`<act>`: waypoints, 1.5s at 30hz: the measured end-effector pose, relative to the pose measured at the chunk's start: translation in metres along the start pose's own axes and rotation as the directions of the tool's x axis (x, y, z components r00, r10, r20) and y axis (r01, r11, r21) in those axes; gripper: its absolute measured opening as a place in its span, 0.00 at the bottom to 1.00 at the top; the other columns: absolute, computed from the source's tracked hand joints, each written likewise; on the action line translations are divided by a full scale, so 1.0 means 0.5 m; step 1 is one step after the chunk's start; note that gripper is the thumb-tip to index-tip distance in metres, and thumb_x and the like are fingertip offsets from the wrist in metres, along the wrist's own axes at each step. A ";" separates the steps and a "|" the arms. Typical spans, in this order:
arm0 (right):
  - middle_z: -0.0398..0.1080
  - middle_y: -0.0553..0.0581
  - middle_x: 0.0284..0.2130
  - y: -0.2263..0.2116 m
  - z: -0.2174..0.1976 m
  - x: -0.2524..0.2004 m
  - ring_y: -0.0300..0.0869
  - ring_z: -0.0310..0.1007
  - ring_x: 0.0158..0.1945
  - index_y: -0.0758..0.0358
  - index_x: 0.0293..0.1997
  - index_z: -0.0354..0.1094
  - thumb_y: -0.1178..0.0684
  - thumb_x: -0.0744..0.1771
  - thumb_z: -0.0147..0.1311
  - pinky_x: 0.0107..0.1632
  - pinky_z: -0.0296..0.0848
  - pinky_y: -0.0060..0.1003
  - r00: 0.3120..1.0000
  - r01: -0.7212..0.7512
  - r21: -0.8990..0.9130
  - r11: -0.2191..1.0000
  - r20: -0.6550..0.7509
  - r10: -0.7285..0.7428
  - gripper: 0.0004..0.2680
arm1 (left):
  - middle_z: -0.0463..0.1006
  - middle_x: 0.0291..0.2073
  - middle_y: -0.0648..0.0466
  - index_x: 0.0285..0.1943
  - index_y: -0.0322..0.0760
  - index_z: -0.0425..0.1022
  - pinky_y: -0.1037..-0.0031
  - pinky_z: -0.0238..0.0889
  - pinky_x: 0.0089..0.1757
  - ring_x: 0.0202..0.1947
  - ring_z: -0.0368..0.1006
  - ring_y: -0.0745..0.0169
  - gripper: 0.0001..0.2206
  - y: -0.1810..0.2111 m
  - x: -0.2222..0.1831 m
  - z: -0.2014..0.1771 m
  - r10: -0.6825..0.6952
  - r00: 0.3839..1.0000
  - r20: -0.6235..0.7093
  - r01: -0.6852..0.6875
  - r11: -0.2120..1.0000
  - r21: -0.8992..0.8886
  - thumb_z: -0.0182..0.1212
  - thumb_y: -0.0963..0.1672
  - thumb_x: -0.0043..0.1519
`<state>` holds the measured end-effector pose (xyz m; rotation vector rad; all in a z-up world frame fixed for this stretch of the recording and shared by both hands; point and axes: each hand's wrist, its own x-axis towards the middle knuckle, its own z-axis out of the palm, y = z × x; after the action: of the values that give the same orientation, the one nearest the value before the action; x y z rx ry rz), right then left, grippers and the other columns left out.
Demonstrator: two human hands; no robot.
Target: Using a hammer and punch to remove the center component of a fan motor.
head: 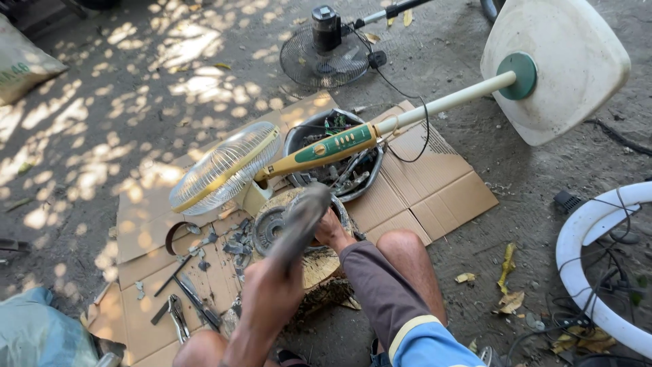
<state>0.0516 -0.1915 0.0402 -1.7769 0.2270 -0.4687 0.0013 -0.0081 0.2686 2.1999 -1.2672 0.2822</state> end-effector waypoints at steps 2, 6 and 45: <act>0.71 0.54 0.42 0.064 0.013 0.017 0.39 0.70 0.42 0.65 0.39 0.75 0.64 0.66 0.52 0.51 0.69 0.31 0.997 0.071 0.562 0.824 -0.036 -0.062 0.05 | 0.82 0.24 0.53 0.52 0.45 0.70 0.71 0.67 0.18 0.13 0.69 0.65 0.10 -0.022 0.027 0.049 -0.517 0.645 0.562 0.538 0.830 0.146 0.47 0.50 0.71; 0.77 0.58 0.39 0.024 -0.022 -0.014 0.48 0.74 0.41 0.64 0.39 0.75 0.59 0.56 0.59 0.47 0.73 0.41 0.940 0.341 -0.010 0.940 -0.015 -0.341 0.11 | 0.85 0.29 0.48 0.55 0.45 0.76 0.62 0.70 0.25 0.18 0.76 0.55 0.15 0.049 0.004 0.021 -0.624 0.617 0.479 0.667 0.738 0.102 0.51 0.51 0.68; 0.78 0.58 0.44 -0.083 -0.023 -0.029 0.41 0.78 0.40 0.61 0.49 0.78 0.49 0.66 0.54 0.46 0.79 0.33 0.994 -0.113 0.135 0.984 0.015 0.112 0.12 | 0.75 0.15 0.58 0.56 0.48 0.69 0.71 0.62 0.14 0.09 0.65 0.68 0.12 -0.002 -0.032 0.081 -0.623 0.637 0.455 0.556 0.779 0.290 0.45 0.51 0.72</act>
<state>0.0295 -0.1853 0.0797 -1.6235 0.2827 -0.3872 -0.0102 -0.0196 0.2281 2.7714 -0.6811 -0.5744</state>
